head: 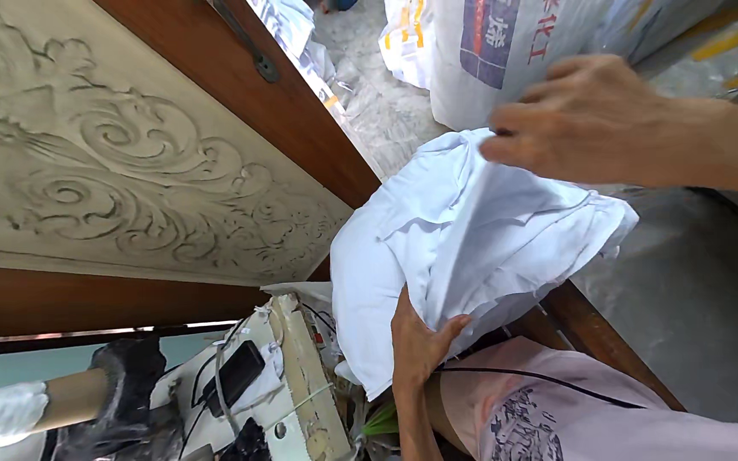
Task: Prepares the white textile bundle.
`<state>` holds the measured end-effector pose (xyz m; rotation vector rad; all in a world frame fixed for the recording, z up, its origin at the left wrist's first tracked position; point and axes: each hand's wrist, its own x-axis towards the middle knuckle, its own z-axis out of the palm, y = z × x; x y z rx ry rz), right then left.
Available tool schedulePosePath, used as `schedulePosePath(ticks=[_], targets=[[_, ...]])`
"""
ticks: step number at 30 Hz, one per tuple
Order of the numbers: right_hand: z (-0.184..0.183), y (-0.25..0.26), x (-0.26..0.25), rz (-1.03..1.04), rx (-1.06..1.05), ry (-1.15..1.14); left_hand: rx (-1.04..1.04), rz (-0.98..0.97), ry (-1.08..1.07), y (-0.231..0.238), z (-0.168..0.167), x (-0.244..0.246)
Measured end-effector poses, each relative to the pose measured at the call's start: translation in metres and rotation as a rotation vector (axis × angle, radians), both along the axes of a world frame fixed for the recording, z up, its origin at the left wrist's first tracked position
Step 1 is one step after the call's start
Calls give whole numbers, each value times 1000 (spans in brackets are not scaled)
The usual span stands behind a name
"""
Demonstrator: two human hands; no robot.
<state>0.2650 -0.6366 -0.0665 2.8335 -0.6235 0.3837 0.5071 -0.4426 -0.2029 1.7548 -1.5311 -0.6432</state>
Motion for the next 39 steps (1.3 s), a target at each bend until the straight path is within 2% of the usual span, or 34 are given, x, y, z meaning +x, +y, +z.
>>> schedulePosePath(ticks=[2,4,6,8,10,13,16,18,21,24,27,30,32,36,39], targets=[[-3,-19,40,56,-99,-150,-4,37,35,1,3,1],[-9,-33,81,107,-57,-281,-5,148,188,0,7,3],[-17,-39,111,138,127,-356,-49,221,391,1,5,8],[-23,-33,119,203,351,-311,-89,241,497,0,2,12],[-32,-18,105,290,503,-164,-103,247,517,0,0,13],[-66,1,55,375,566,-6,-97,249,535,-1,0,10],[-92,14,0,258,434,33,-103,241,534,0,-1,10],[-91,16,-25,129,300,69,-114,240,526,0,-1,10],[-81,17,-43,-23,264,185,-124,255,528,0,-1,9],[-68,22,-37,-191,325,337,-128,275,540,1,-3,9],[-44,18,-29,-221,290,288,-109,256,488,1,-1,7],[-6,4,-7,-132,39,117,-31,183,300,4,1,3],[5,-8,22,-111,-48,27,2,139,161,4,2,0],[-12,-50,103,-27,-49,-80,15,99,52,7,0,1],[-34,-57,144,41,156,-32,-26,205,174,6,2,3]])
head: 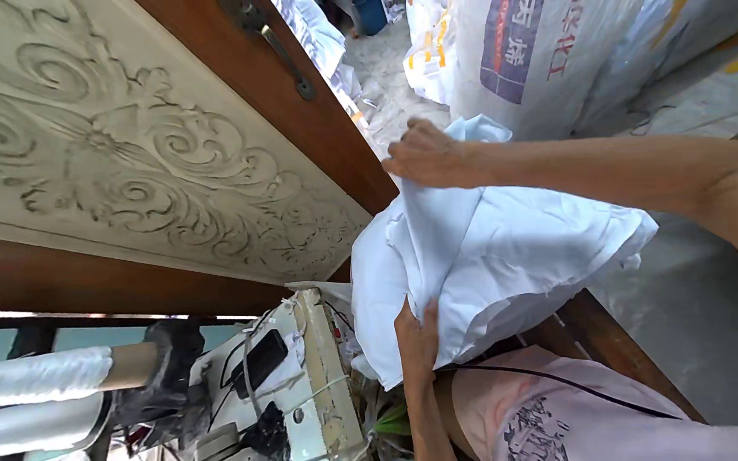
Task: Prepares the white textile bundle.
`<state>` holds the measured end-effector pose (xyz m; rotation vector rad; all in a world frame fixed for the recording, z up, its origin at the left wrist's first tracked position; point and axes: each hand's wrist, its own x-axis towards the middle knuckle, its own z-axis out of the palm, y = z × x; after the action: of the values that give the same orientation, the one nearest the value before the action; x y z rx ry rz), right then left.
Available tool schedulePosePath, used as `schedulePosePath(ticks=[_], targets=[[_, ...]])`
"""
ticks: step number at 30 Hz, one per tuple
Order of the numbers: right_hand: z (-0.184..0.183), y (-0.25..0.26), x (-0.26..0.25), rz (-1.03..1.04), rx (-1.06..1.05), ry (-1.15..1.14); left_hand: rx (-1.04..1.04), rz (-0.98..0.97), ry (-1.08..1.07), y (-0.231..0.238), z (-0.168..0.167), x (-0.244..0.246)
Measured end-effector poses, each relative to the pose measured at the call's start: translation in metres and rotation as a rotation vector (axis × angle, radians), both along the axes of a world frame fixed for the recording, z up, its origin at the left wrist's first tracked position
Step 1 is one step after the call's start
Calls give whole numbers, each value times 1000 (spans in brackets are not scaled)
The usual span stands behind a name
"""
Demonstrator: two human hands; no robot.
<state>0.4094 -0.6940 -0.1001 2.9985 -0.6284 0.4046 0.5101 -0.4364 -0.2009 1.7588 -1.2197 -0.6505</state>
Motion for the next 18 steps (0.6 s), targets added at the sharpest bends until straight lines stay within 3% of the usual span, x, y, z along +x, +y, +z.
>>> schedulePosePath(ticks=[3,7,12,16,18], targets=[[-9,26,-4,181,300,22,-74,93,287,-4,-3,11],[-33,85,-72,362,308,21,-13,169,487,-11,1,19],[-48,113,-165,163,202,201,24,211,584,-15,10,19],[-15,106,-197,-21,245,341,1,191,577,-13,6,18],[15,88,-187,-41,136,307,-28,145,513,-10,1,17]])
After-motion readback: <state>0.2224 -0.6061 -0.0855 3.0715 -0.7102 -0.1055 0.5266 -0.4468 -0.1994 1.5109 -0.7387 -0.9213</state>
